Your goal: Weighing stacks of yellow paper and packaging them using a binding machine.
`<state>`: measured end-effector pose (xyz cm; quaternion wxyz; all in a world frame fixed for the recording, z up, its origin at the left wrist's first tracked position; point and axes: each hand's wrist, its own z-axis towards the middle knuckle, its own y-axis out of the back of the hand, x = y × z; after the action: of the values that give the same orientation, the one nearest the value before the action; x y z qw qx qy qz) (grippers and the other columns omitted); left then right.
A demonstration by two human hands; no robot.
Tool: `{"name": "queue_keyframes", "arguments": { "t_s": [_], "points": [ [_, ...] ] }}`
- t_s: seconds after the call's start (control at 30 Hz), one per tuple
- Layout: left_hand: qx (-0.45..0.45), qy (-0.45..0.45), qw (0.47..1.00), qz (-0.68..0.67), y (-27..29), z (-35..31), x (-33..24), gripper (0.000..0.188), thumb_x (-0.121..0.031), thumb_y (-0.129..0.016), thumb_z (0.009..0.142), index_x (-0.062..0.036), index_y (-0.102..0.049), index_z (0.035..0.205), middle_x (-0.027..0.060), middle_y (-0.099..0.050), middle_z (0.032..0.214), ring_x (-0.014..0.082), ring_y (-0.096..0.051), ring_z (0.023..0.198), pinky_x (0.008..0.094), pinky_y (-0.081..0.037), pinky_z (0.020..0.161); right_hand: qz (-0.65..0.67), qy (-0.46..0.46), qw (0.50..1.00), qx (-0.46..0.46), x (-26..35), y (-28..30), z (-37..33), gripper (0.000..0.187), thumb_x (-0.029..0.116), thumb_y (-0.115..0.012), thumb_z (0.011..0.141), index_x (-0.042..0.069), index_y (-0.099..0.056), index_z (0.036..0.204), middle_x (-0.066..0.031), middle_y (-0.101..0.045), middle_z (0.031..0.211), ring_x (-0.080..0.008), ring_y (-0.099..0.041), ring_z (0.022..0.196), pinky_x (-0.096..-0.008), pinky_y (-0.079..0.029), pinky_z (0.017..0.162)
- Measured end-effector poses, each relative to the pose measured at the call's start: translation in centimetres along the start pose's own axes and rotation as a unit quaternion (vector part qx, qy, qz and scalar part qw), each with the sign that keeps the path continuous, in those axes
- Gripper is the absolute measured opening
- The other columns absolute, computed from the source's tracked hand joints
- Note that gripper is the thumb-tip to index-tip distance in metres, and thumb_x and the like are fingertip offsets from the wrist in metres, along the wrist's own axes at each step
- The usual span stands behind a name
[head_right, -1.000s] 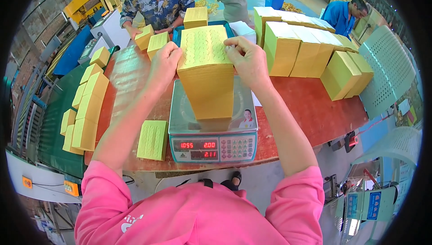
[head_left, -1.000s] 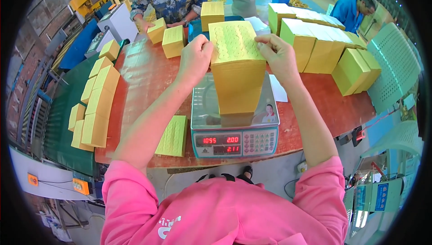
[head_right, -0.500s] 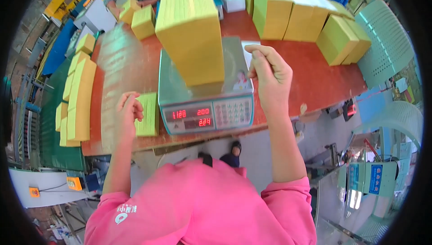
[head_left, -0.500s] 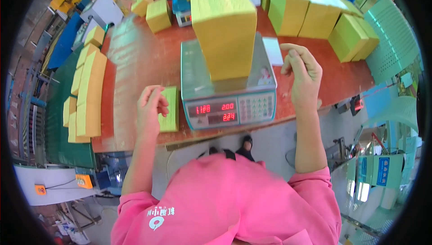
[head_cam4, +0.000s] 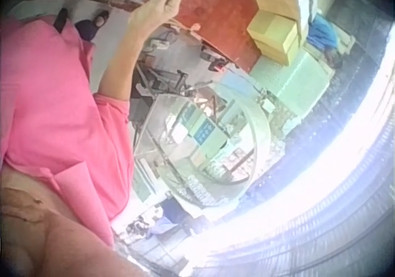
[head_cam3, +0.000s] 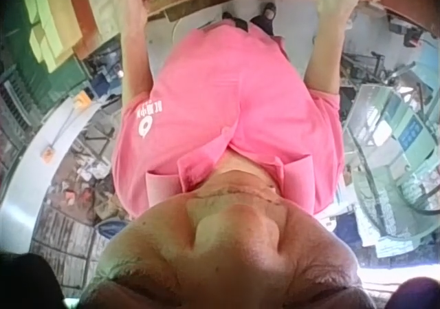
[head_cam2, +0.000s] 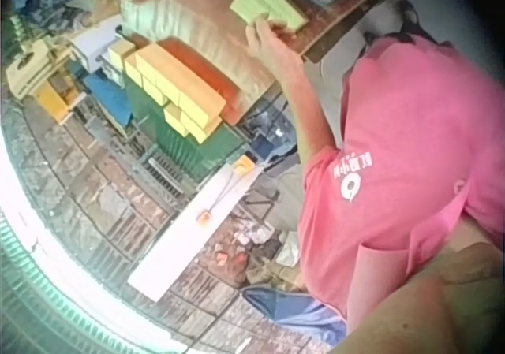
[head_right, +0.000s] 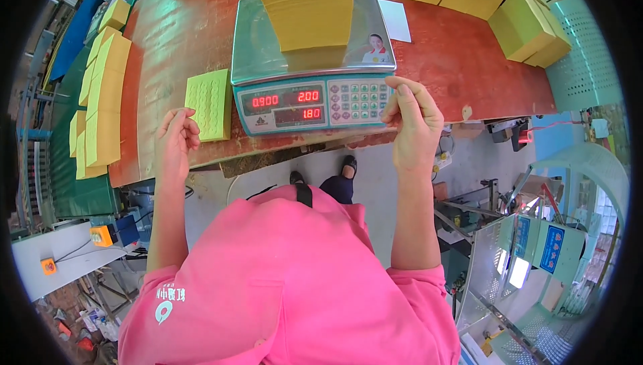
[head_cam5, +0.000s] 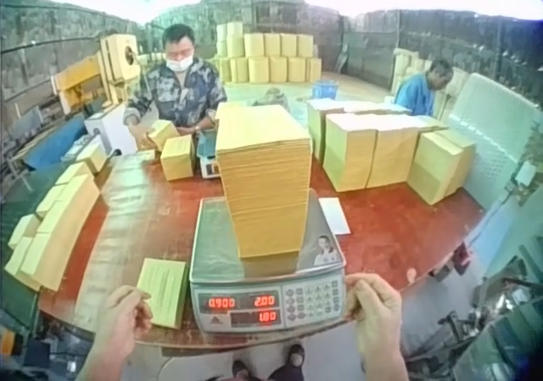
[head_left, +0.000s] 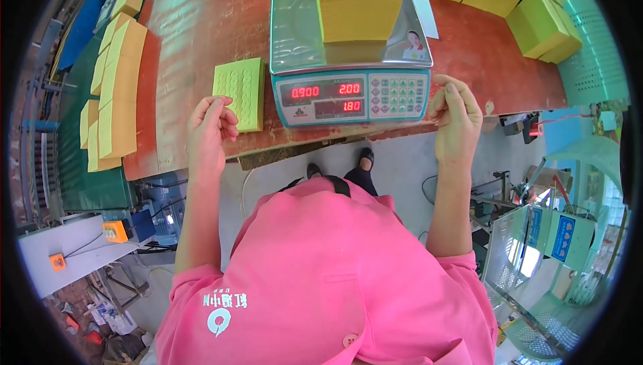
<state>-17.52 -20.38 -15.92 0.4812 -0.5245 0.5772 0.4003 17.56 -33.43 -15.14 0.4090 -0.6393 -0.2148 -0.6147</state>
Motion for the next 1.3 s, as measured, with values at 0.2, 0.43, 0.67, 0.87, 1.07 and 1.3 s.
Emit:
{"name": "queue_keyframes", "arguments": {
  "t_s": [0.2,0.43,0.67,0.87,1.07,1.3],
  "points": [
    [0.038,0.0,0.999,0.003,-0.2,1.3,-0.7,0.024,-0.027,-0.051,0.1,-0.0052,-0.06,0.1,0.0016,-0.058,0.072,0.0085,-0.052,0.058,0.0237,-0.039,0.053,-0.013,0.0,1.0,-0.009,0.2,0.1,-0.1,0.02,0.011,-0.053,0.098,-0.002,-0.067,0.104,0.0003,-0.054,0.069,-0.008,-0.05,0.06,-0.0214,-0.038,0.055],
    [0.12,0.037,0.988,-0.087,-4.4,6.9,-7.6,0.042,-0.041,-0.045,0.1,-0.003,-0.054,0.116,0.0144,-0.064,0.105,0.025,-0.062,0.1,0.037,-0.052,0.083,0.002,0.005,1.0,0.025,-0.4,-0.7,3.9,0.022,0.013,-0.052,0.098,-0.001,-0.067,0.106,0.0,-0.059,0.073,-0.0077,-0.055,0.065,-0.0213,-0.043,0.059],
    [0.196,0.059,0.979,-0.026,-14.5,15.7,-17.2,0.076,-0.067,-0.052,0.087,-0.0041,-0.052,0.13,0.0158,-0.058,0.126,0.0331,-0.055,0.116,0.0582,-0.042,0.093,0.023,0.126,0.99,0.057,1.1,-7.2,13.2,0.047,0.023,-0.046,0.102,0.001,-0.04,0.144,-0.0156,-0.046,0.142,-0.0227,-0.045,0.129,-0.0326,-0.035,0.107],
    [0.253,0.073,0.963,-0.052,-18.2,17.9,-18.6,0.047,-0.042,-0.064,0.091,-0.011,-0.06,0.125,0.0051,-0.067,0.115,0.0161,-0.066,0.099,0.0309,-0.053,0.082,-0.065,0.303,0.948,0.073,1.4,-12.0,15.4,0.052,0.029,-0.041,0.104,-0.003,-0.036,0.144,-0.0146,-0.043,0.146,-0.0216,-0.039,0.136,-0.031,-0.028,0.112],
    [0.247,0.112,0.962,-0.027,-20.0,17.6,-17.6,0.054,-0.047,-0.064,0.089,-0.0126,-0.058,0.13,0.0043,-0.064,0.123,0.018,-0.063,0.109,0.0363,-0.049,0.091,0.034,0.078,0.993,0.083,-4.5,-7.4,20.9,0.052,0.037,-0.04,0.103,0.0,-0.046,0.139,-0.0128,-0.049,0.141,-0.0229,-0.041,0.134,-0.0322,-0.028,0.112],
    [0.293,0.12,0.949,0.003,-19.8,14.6,-17.3,0.058,-0.049,-0.063,0.089,-0.0124,-0.054,0.133,0.0038,-0.063,0.125,0.0176,-0.061,0.112,0.035,-0.048,0.093,0.034,0.035,0.998,0.046,-5.9,-7.7,17.8,0.046,0.034,-0.047,0.101,0.003,-0.05,0.135,-0.014,-0.057,0.132,-0.021,-0.051,0.123,-0.0305,-0.038,0.103]
  ]
}}
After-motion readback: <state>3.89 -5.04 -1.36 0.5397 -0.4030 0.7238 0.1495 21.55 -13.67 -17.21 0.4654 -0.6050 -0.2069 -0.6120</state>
